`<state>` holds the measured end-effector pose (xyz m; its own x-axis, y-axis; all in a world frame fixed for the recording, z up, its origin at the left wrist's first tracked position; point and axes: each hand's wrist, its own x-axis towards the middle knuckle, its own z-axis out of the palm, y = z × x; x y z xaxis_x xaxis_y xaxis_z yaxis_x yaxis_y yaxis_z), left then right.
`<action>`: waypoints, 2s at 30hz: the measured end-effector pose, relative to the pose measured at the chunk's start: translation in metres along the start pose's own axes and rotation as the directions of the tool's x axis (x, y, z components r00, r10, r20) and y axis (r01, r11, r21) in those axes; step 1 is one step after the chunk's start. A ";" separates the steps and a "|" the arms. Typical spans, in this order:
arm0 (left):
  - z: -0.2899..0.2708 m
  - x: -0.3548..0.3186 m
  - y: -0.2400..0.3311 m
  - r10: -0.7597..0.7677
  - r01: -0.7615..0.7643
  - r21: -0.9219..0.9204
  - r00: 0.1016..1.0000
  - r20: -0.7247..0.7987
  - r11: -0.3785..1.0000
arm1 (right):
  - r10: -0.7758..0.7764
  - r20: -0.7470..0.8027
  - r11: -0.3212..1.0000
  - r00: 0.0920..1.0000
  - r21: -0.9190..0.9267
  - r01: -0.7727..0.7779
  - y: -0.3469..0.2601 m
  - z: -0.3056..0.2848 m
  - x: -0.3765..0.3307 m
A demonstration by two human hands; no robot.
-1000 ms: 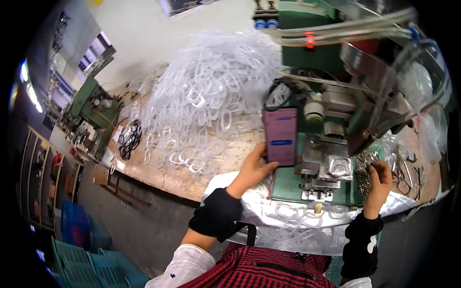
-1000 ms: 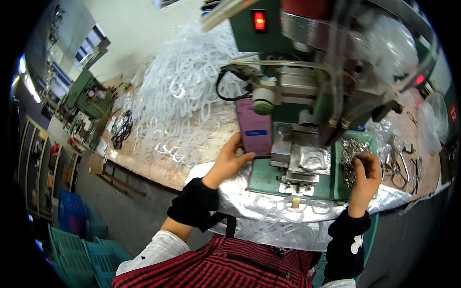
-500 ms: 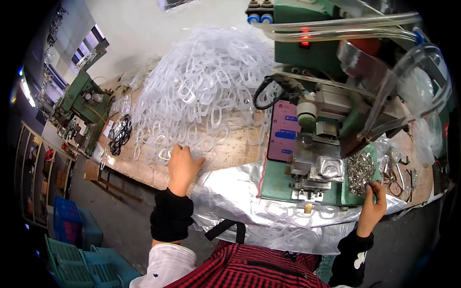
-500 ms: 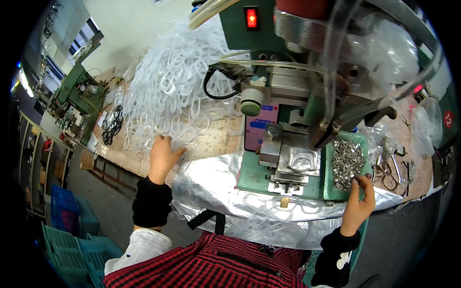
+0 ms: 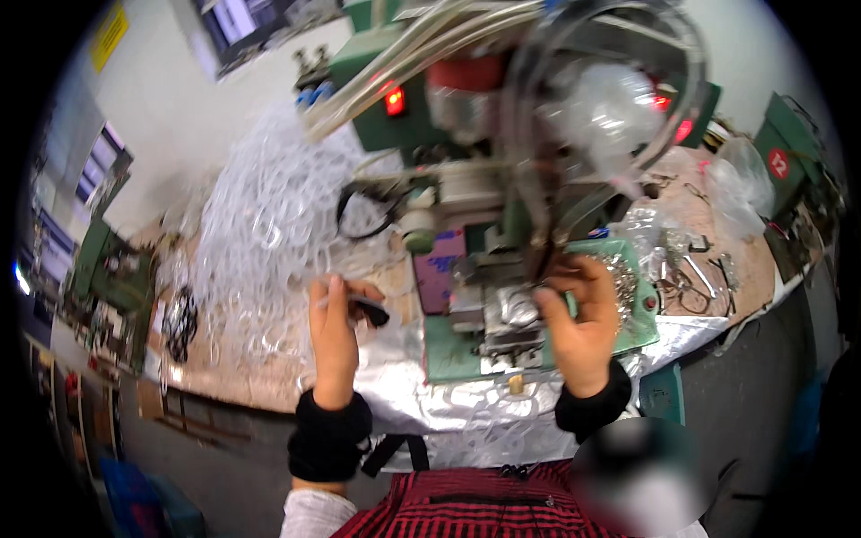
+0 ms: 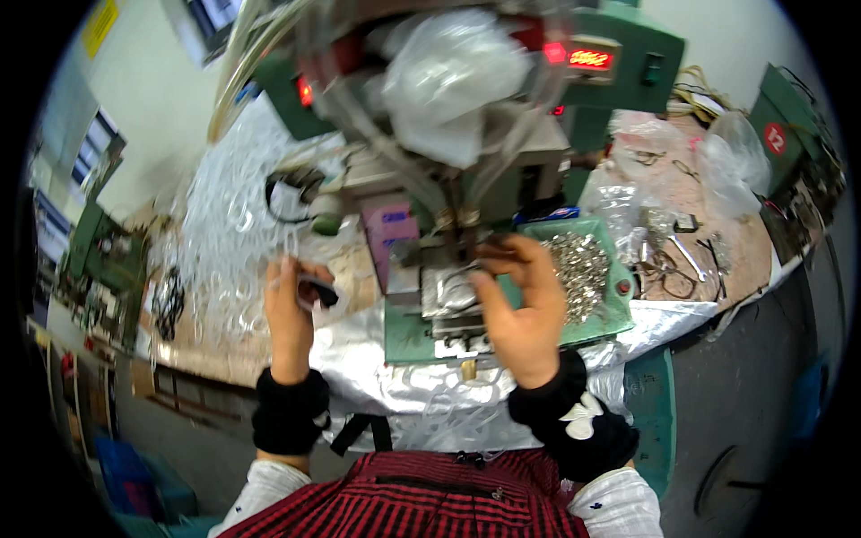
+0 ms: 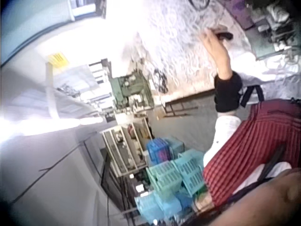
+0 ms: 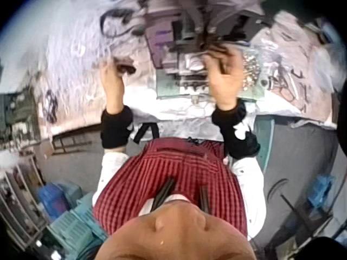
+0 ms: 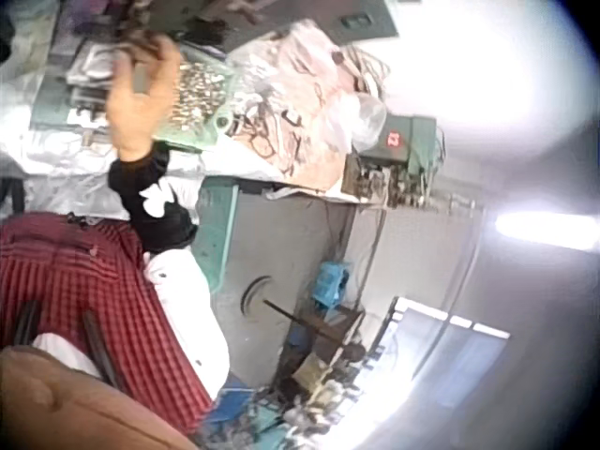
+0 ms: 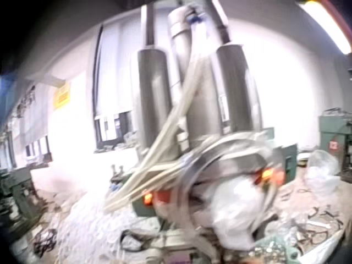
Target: The person repeatedly picks up clear plastic hooks and small metal pins, places them into a machine, and presses a lever to attach the pins. The finished hooks are placed on the table.
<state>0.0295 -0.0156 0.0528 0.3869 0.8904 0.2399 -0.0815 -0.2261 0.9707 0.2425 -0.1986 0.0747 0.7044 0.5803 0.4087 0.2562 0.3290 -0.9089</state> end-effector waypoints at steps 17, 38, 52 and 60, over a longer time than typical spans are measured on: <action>0.119 -0.007 0.131 0.502 -0.506 0.001 0.855 -0.130 0.862 | 0.171 0.035 0.961 0.985 0.217 -0.175 -0.035 0.002 -0.007; 0.144 -0.074 0.057 -0.353 0.850 -0.276 0.451 0.820 0.448 | -0.154 0.027 0.520 0.988 -0.848 0.104 0.056 -0.108 0.002; 0.049 -0.097 -0.009 -0.238 0.288 -0.243 0.947 0.215 0.926 | 0.212 -0.314 0.966 0.925 -0.073 -0.246 0.066 -0.150 -0.019; 0.054 0.048 -0.064 0.221 -0.220 0.013 0.973 -0.063 0.975 | 0.166 -0.244 0.981 0.955 -0.056 -0.185 0.082 -0.092 0.019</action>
<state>0.1030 0.0198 0.0018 0.3008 0.8416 0.4486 -0.1531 -0.4217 0.8937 0.3376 -0.2295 0.0004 0.8771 0.4275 0.2190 0.1578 0.1740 -0.9720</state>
